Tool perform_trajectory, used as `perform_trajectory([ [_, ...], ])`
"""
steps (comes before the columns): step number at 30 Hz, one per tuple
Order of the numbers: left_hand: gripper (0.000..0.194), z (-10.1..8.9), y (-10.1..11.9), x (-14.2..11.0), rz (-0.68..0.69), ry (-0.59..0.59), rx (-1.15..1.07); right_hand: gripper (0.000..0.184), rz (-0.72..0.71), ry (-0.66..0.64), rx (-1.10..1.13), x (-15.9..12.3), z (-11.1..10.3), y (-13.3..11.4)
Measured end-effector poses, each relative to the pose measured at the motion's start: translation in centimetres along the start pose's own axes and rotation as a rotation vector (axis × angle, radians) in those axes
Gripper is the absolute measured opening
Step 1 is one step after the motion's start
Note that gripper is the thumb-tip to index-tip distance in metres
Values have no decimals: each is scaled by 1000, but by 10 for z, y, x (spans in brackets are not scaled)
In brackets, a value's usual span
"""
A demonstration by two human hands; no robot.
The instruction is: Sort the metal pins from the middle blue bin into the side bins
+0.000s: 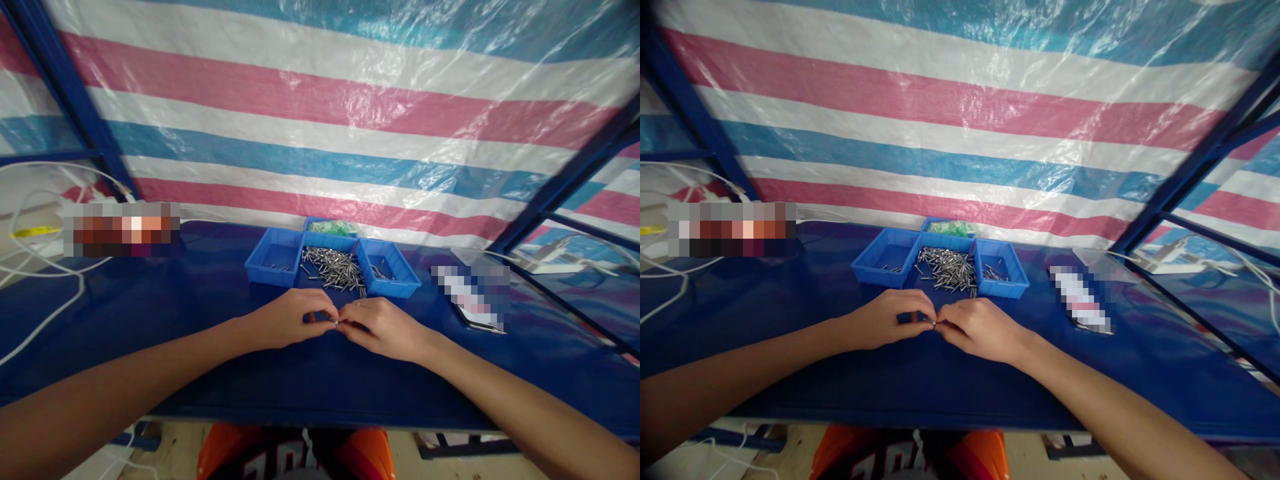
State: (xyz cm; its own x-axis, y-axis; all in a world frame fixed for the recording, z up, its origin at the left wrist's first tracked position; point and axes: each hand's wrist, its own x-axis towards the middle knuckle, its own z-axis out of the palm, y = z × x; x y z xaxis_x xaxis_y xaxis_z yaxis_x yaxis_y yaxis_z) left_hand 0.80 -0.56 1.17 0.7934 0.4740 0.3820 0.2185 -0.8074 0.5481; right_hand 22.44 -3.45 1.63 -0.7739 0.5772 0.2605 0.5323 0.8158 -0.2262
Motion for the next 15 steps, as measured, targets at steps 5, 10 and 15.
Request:
perform_trajectory([
  [5, 13, 0, 2, -3, -11, 34, -2, 20, 18, -17, 29, 0, -2, 1],
  [10, 13, -1, 3, -3, -109, 11, 46, 19, 66, 2, -27, -1, -8, 1],
  [15, 8, 0, 0, -1, -134, 21, 53, 19, 81, 5, -54, -2, -10, 0],
])
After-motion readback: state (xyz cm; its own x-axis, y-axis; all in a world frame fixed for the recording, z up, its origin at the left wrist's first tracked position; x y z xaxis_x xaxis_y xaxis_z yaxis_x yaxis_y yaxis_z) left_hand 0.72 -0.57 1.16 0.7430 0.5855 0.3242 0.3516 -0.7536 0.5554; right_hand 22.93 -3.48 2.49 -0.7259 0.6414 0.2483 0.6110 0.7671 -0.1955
